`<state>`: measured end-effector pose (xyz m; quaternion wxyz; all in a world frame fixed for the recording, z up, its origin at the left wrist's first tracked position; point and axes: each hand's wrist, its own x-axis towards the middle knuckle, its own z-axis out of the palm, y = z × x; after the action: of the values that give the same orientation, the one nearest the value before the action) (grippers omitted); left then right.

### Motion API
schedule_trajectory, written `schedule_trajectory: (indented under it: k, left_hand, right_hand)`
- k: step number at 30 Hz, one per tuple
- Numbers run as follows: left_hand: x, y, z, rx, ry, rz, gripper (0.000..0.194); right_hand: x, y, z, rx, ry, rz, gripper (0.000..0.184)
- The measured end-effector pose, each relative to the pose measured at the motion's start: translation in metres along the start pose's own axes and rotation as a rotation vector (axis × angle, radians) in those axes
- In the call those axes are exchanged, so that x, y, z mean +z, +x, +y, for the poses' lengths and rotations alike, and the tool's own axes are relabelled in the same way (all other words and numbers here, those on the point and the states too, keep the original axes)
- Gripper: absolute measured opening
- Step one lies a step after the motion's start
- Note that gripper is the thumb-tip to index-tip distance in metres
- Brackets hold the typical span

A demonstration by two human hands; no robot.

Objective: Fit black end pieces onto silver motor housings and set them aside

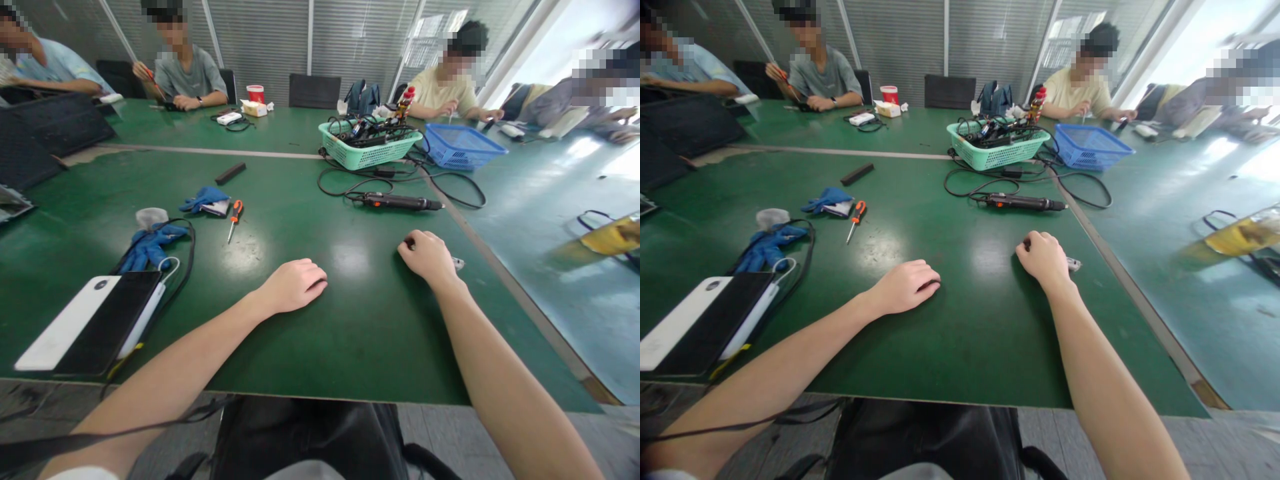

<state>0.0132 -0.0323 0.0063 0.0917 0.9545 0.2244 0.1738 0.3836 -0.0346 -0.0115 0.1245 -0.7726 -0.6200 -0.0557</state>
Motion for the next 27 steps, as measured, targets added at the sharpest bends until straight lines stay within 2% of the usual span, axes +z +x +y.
schedule_trajectory:
  k: [10, 21, 27]
  left_hand:
    - [0.001, 0.000, -0.001, -0.001, -0.016, 0.002, 0.026]
    - [-0.001, 0.001, 0.000, 0.002, 0.009, -0.008, 0.023]
    - [-0.001, 0.001, 0.000, -0.002, 0.015, -0.020, 0.024]
  right_hand:
    - [-0.001, 0.001, 0.001, 0.090, -0.028, -0.004, 0.033]
    - [-0.007, -0.002, -0.003, 0.114, -0.055, -0.039, 0.034]
    - [-0.012, -0.009, -0.005, 0.186, -0.121, -0.030, 0.051]
